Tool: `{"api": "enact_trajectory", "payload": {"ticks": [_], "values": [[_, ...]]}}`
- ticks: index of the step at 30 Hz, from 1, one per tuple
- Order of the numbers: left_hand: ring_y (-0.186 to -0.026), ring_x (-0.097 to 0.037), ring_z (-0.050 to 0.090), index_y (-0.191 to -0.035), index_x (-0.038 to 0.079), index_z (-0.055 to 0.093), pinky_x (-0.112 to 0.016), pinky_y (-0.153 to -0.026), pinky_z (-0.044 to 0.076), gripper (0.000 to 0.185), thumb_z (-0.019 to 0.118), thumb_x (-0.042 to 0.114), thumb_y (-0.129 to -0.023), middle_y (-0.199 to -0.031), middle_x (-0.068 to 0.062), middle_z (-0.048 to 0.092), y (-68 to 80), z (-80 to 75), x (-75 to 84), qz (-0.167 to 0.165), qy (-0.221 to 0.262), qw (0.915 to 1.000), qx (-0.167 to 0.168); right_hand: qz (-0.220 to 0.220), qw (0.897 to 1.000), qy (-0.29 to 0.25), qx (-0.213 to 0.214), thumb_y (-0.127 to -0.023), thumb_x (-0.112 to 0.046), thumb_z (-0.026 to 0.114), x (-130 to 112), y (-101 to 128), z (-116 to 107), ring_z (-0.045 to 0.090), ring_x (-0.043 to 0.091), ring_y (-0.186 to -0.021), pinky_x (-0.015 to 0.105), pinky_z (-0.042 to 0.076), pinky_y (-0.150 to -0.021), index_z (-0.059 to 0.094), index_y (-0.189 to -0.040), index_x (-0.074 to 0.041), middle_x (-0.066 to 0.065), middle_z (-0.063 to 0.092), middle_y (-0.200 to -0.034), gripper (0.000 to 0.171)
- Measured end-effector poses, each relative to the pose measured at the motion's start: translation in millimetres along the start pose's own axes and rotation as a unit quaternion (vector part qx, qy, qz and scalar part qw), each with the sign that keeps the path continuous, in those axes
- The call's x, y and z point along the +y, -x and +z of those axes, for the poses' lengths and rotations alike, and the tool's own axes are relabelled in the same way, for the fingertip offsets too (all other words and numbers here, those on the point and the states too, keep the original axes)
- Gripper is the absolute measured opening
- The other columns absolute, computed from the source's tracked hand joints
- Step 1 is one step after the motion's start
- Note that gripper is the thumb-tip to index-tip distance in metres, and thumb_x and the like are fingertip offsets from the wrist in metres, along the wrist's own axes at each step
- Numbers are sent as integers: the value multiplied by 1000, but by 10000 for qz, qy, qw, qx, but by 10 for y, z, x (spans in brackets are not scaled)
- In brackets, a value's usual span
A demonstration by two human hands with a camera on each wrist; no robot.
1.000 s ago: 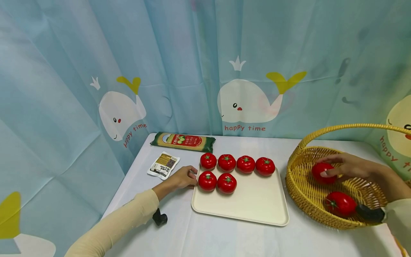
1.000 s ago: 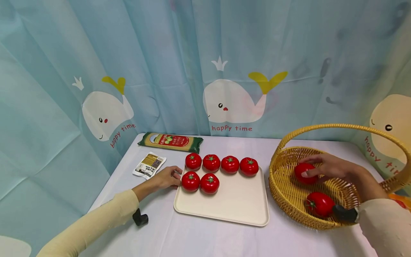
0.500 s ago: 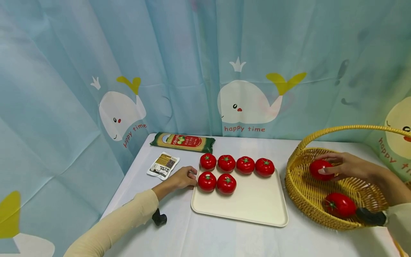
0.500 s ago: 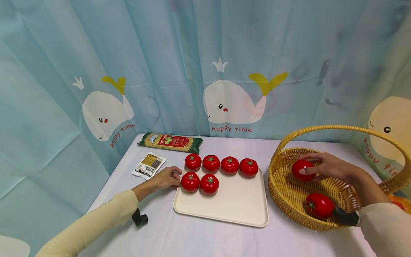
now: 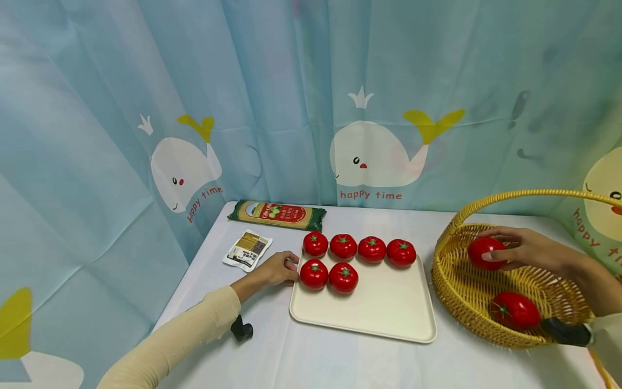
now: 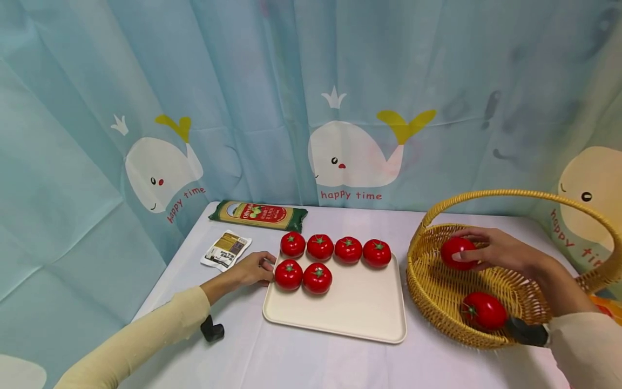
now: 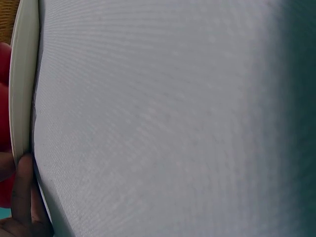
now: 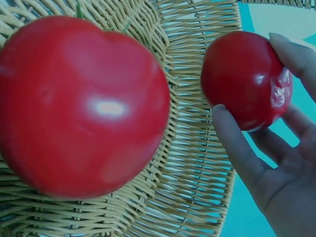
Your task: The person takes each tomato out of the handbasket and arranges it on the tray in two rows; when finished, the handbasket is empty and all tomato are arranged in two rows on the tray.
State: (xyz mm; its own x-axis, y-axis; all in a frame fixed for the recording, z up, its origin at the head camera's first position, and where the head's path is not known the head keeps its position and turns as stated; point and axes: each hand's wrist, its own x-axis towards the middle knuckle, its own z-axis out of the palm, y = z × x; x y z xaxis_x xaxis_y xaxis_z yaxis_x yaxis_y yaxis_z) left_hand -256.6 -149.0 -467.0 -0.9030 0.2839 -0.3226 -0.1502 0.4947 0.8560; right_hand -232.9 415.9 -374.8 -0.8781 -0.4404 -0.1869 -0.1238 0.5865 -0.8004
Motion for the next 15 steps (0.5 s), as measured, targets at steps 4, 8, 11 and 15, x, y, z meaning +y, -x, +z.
{"api": "enact_trajectory", "payload": {"ticks": [4,8,11,15], "values": [[-75,-15,62,-122,-3,57,-28,-68,63,44,70,-5,-80,-88,-8,60,-2,-2,-6,-6,14,10000,13,22,9999,85,143,-101,-9,56,-50,24,23,67,3,-98,37,64,-77,50,-138,-6,-17,64,-113,37],[-74,-15,62,-122,-3,58,-28,-68,63,44,71,-4,-80,-88,-8,60,-12,-3,-12,-3,18,10000,24,195,9991,179,332,-101,-13,57,-85,42,40,68,5,-96,35,64,-77,49,-140,-10,-18,64,-112,39],[-75,-16,61,-122,-3,57,-28,-68,63,45,71,-5,-79,-88,-8,60,-15,-2,-16,16,32,10000,16,244,9982,287,462,-101,-15,58,-108,52,56,68,5,-95,33,64,-76,49,-141,-12,-23,64,-110,41],[-75,-16,61,-123,-3,57,-29,-69,64,45,71,-5,-80,-89,-8,60,-19,3,-24,9,50,10000,-3,184,9970,464,597,-100,-16,60,-137,70,81,66,1,-94,31,63,-73,50,-141,-9,-28,62,-109,43]]}}
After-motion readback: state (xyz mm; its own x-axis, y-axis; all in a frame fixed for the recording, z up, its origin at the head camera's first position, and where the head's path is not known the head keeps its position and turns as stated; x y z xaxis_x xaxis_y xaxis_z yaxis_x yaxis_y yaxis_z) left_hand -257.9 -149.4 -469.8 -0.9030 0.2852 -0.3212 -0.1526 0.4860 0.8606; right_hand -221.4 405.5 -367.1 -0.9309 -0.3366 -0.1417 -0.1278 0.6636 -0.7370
